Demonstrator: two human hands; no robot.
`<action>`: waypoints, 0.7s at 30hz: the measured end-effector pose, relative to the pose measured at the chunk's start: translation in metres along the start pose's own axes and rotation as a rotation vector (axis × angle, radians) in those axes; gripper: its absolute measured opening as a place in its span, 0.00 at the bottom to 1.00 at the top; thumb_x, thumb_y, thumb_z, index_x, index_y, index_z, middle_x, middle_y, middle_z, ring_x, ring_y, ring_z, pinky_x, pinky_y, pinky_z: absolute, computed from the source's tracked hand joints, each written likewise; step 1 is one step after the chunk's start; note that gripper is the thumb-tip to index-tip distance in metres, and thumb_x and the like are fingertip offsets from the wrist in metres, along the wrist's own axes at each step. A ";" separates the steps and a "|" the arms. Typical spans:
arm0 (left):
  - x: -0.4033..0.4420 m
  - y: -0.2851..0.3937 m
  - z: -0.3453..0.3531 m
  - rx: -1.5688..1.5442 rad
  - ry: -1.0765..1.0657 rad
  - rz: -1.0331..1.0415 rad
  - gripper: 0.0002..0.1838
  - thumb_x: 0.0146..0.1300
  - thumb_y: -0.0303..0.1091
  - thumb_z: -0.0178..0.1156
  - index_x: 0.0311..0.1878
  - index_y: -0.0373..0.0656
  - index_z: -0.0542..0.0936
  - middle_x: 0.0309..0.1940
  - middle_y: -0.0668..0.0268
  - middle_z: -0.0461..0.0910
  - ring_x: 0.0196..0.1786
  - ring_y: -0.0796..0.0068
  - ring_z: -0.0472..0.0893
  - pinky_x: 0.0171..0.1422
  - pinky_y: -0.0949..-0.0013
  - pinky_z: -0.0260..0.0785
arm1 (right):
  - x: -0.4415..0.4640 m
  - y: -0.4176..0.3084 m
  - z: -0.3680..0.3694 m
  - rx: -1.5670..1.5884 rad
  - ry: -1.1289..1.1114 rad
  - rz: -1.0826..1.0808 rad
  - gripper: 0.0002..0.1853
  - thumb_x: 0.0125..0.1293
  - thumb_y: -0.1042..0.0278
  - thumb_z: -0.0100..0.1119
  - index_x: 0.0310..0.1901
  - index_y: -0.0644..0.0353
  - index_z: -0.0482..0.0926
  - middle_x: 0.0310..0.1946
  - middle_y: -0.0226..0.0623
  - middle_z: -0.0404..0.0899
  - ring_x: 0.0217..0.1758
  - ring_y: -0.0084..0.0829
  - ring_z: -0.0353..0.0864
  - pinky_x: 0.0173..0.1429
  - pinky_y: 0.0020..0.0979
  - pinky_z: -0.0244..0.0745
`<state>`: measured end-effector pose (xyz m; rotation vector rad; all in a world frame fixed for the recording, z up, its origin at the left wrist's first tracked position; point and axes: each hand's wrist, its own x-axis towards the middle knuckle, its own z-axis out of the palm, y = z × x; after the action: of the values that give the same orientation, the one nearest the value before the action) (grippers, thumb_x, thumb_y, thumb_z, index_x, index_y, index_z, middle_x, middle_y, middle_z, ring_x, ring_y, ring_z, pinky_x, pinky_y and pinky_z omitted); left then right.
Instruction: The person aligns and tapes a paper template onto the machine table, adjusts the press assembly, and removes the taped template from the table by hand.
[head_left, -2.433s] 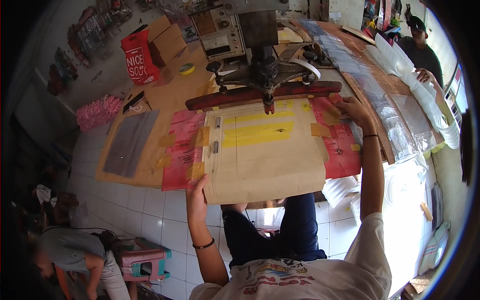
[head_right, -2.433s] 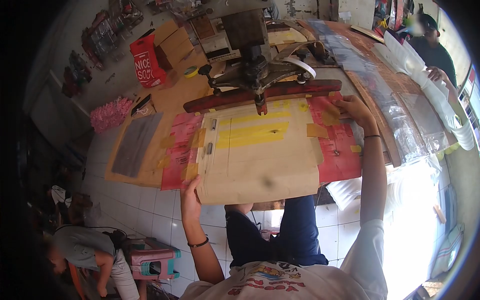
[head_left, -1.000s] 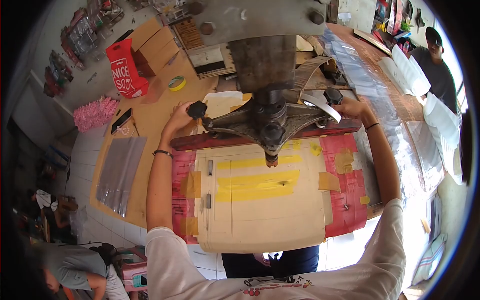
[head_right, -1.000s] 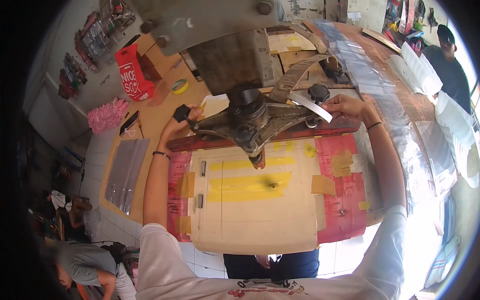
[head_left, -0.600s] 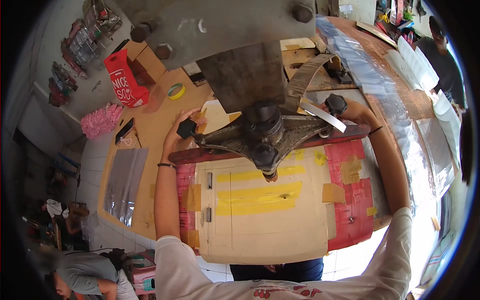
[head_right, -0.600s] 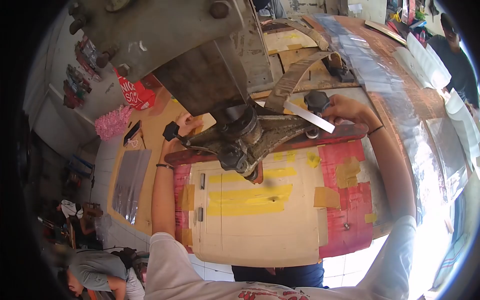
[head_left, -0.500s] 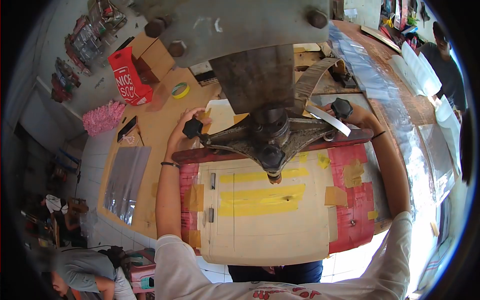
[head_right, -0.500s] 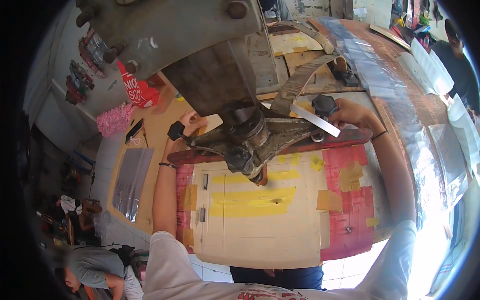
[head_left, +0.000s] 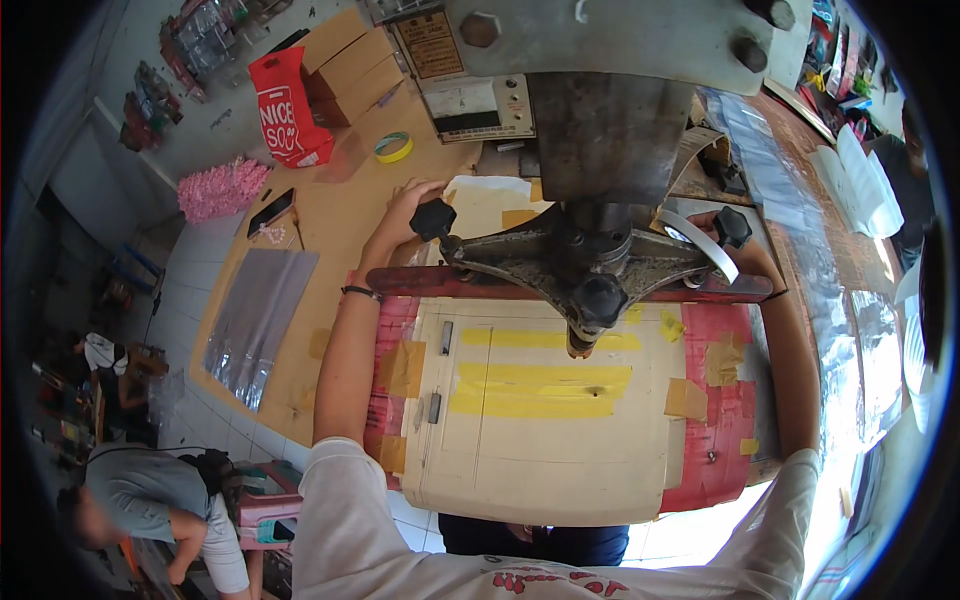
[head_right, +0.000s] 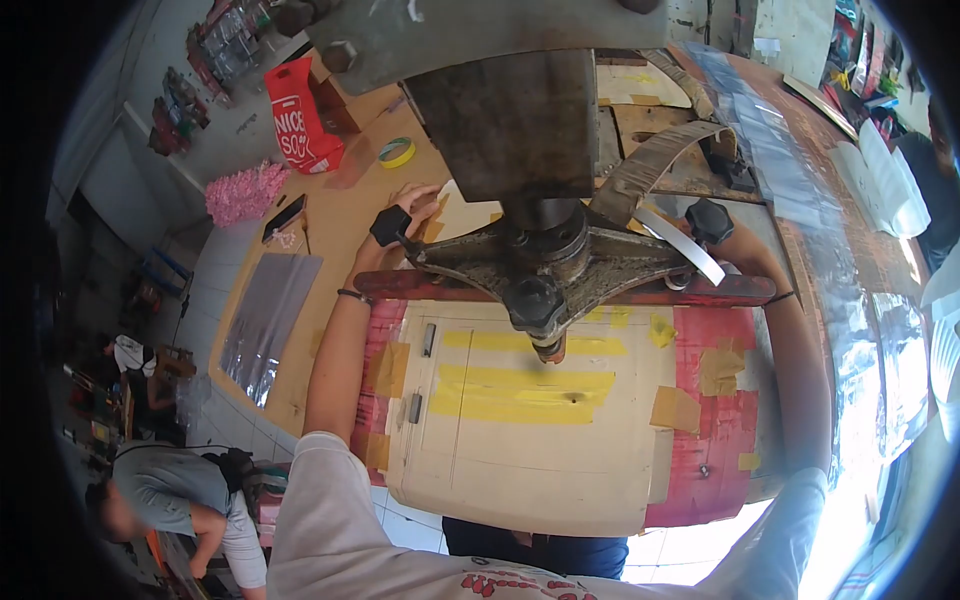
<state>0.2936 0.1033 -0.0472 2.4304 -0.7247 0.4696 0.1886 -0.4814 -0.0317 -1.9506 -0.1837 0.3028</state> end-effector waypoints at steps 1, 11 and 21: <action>-0.001 0.003 0.000 0.033 -0.018 -0.015 0.25 0.52 0.35 0.70 0.56 0.46 0.82 0.57 0.60 0.78 0.58 0.54 0.75 0.65 0.59 0.65 | -0.001 -0.002 -0.001 -0.006 -0.019 -0.004 0.19 0.63 0.73 0.61 0.57 0.53 0.80 0.49 0.28 0.83 0.49 0.23 0.81 0.46 0.30 0.81; 0.007 0.008 0.000 -0.152 -0.018 -0.143 0.13 0.61 0.33 0.67 0.47 0.38 0.84 0.39 0.63 0.83 0.42 0.68 0.82 0.51 0.67 0.72 | -0.027 -0.039 0.013 -0.094 0.009 -0.126 0.20 0.65 0.75 0.59 0.59 0.54 0.80 0.49 0.28 0.84 0.50 0.22 0.80 0.48 0.28 0.79; 0.008 0.007 -0.009 -0.533 -0.092 -0.284 0.10 0.70 0.34 0.62 0.46 0.36 0.84 0.36 0.71 0.83 0.39 0.84 0.78 0.46 0.76 0.72 | -0.010 -0.016 0.000 0.019 -0.037 -0.002 0.19 0.63 0.80 0.62 0.56 0.56 0.82 0.50 0.30 0.85 0.49 0.21 0.81 0.49 0.28 0.78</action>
<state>0.2943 0.1006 -0.0340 2.0102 -0.4547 0.0387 0.1790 -0.4782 -0.0153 -1.9267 -0.2060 0.3382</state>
